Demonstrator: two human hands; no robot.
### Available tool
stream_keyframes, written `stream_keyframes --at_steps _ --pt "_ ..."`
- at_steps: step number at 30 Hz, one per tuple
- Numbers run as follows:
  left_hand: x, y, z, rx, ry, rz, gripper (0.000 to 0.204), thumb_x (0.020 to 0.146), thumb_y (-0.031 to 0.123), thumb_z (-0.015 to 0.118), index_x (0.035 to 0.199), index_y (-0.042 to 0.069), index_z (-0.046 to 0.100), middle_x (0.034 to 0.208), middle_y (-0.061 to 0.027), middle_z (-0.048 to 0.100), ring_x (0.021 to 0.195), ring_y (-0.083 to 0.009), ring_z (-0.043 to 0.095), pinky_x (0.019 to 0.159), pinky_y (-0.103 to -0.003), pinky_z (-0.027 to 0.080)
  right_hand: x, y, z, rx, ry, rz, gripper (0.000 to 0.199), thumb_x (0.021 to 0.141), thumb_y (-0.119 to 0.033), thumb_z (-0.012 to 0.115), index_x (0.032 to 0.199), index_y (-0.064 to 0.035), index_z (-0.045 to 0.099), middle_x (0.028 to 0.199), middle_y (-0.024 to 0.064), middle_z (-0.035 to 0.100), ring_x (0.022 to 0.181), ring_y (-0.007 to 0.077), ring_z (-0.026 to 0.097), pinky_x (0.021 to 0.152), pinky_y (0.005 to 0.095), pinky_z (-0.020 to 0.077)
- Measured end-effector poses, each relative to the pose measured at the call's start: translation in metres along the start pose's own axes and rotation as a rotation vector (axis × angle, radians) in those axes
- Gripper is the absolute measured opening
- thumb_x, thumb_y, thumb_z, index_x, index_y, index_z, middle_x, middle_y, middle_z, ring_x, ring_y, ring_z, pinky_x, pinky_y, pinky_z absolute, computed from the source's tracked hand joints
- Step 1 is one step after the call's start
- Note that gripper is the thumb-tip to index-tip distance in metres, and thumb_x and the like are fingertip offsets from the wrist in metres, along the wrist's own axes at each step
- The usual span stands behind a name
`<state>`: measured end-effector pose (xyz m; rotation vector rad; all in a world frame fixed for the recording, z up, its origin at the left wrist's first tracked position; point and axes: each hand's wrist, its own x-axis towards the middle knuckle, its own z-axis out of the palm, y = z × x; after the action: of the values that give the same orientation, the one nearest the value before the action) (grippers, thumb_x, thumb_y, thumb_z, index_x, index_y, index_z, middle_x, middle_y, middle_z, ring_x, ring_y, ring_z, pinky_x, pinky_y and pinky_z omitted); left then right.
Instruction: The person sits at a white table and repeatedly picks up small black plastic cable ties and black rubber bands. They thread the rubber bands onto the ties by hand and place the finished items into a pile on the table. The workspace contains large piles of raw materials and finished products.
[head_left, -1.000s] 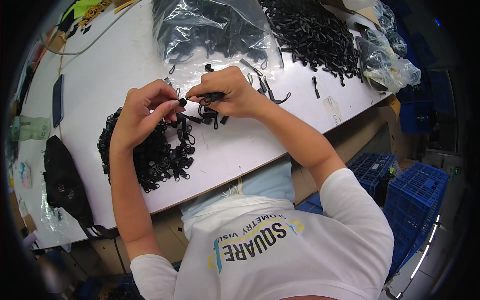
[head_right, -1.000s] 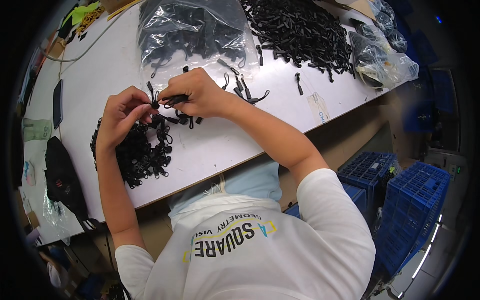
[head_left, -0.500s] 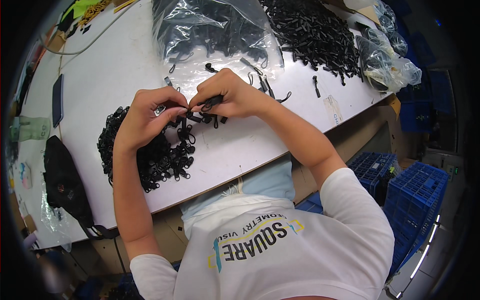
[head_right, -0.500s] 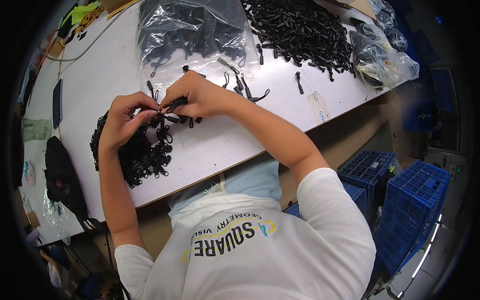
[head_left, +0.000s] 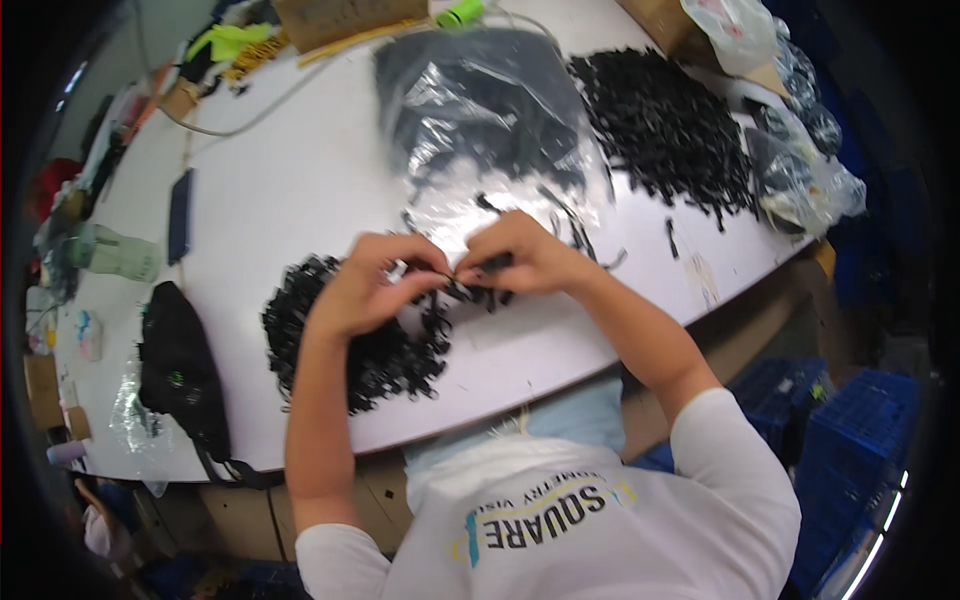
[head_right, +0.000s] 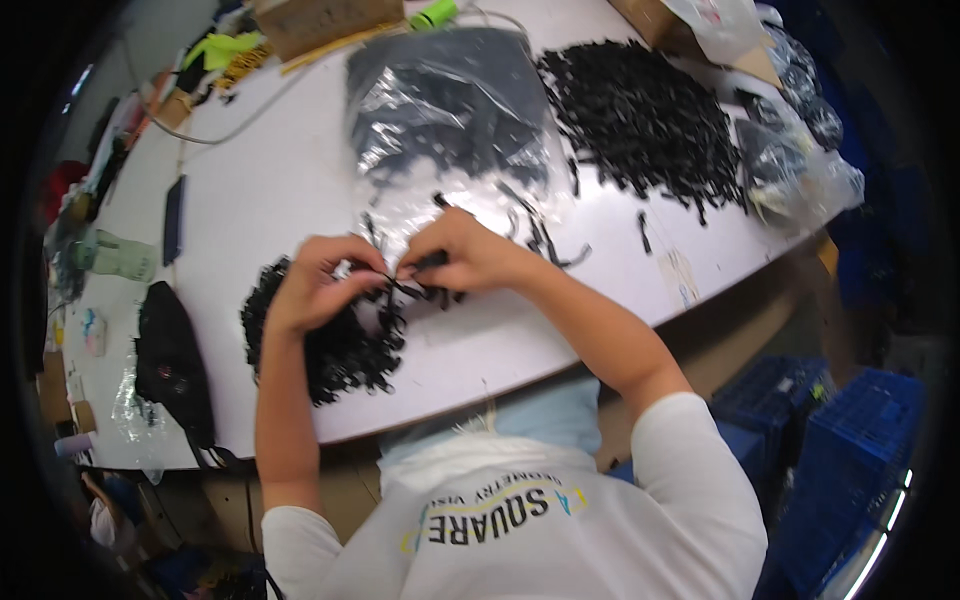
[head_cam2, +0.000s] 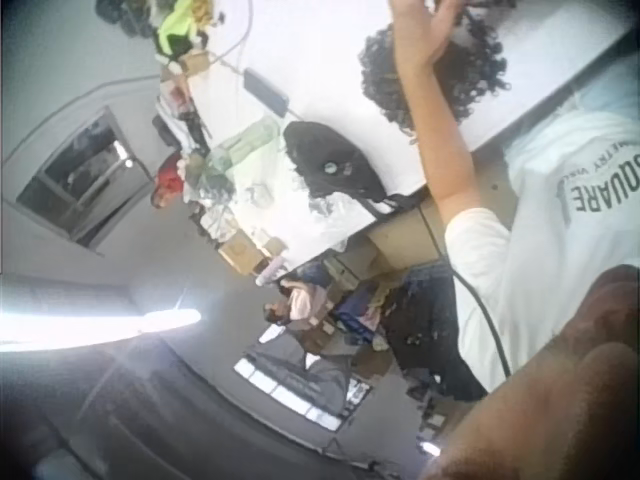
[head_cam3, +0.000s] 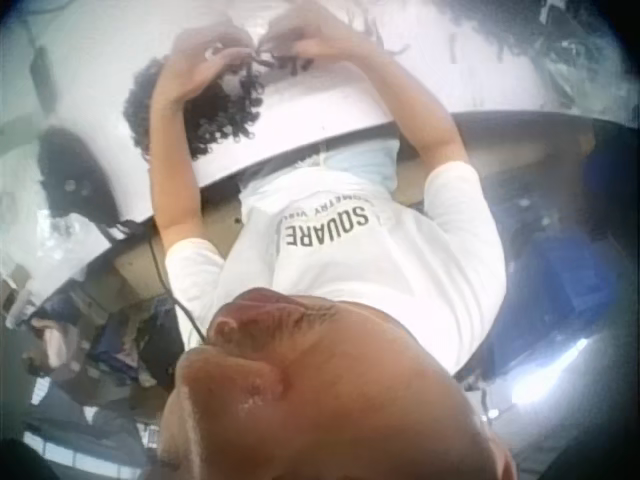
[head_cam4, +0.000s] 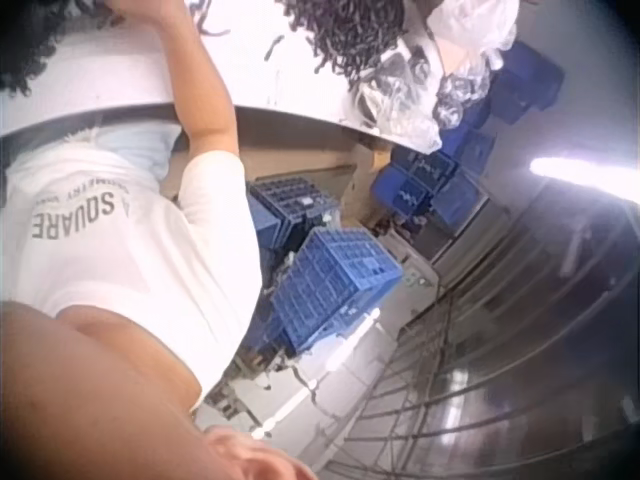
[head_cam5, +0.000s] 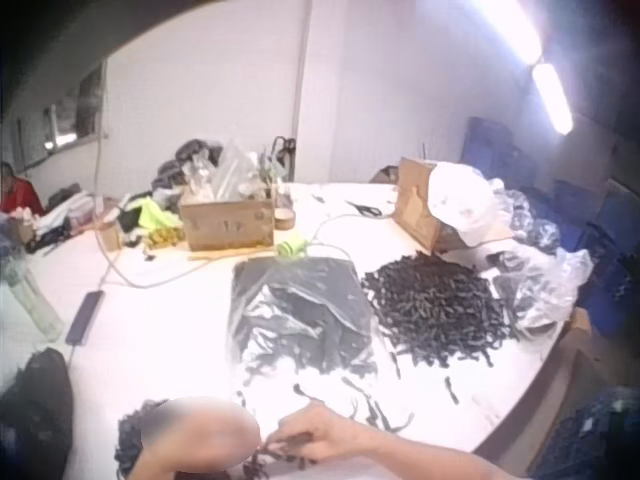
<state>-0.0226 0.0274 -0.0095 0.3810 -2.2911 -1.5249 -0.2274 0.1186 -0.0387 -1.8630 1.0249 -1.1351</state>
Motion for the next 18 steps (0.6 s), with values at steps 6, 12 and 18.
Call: stream_keyframes --at_steps 6,12,18 --pt "-0.001 -0.008 -0.004 -0.081 -0.046 0.064 0.007 0.073 -0.003 0.067 0.080 0.000 0.065 0.074 -0.0057 0.062 0.068 -0.0120 0.057 0.063 -0.025 0.044 0.003 -0.012 -0.001 -0.042 -0.025 0.100 0.010 0.073 -0.004 0.071 0.083 -0.0027 0.069 0.060 0.0083 0.058 0.051 0.0168 0.052 0.050 0.0288 0.0371" --pt "0.000 -0.012 -0.003 -0.152 -0.042 0.085 0.009 0.075 -0.006 0.065 0.082 -0.001 0.066 0.079 -0.0053 0.061 0.073 -0.0119 0.056 0.065 -0.023 0.044 0.003 -0.013 0.000 -0.046 0.037 0.070 0.009 0.074 -0.004 0.071 0.083 -0.0032 0.070 0.062 0.0074 0.061 0.052 0.0147 0.053 0.050 0.0271 0.0378" --pt "0.000 -0.017 -0.002 -0.192 -0.064 0.059 0.009 0.075 -0.005 0.066 0.083 -0.001 0.066 0.081 -0.0053 0.061 0.076 -0.0118 0.056 0.068 -0.024 0.044 0.003 -0.014 0.002 -0.047 0.035 0.066 0.009 0.073 -0.001 0.070 0.082 -0.0023 0.070 0.062 0.0073 0.061 0.052 0.0143 0.053 0.049 0.0267 0.0372"
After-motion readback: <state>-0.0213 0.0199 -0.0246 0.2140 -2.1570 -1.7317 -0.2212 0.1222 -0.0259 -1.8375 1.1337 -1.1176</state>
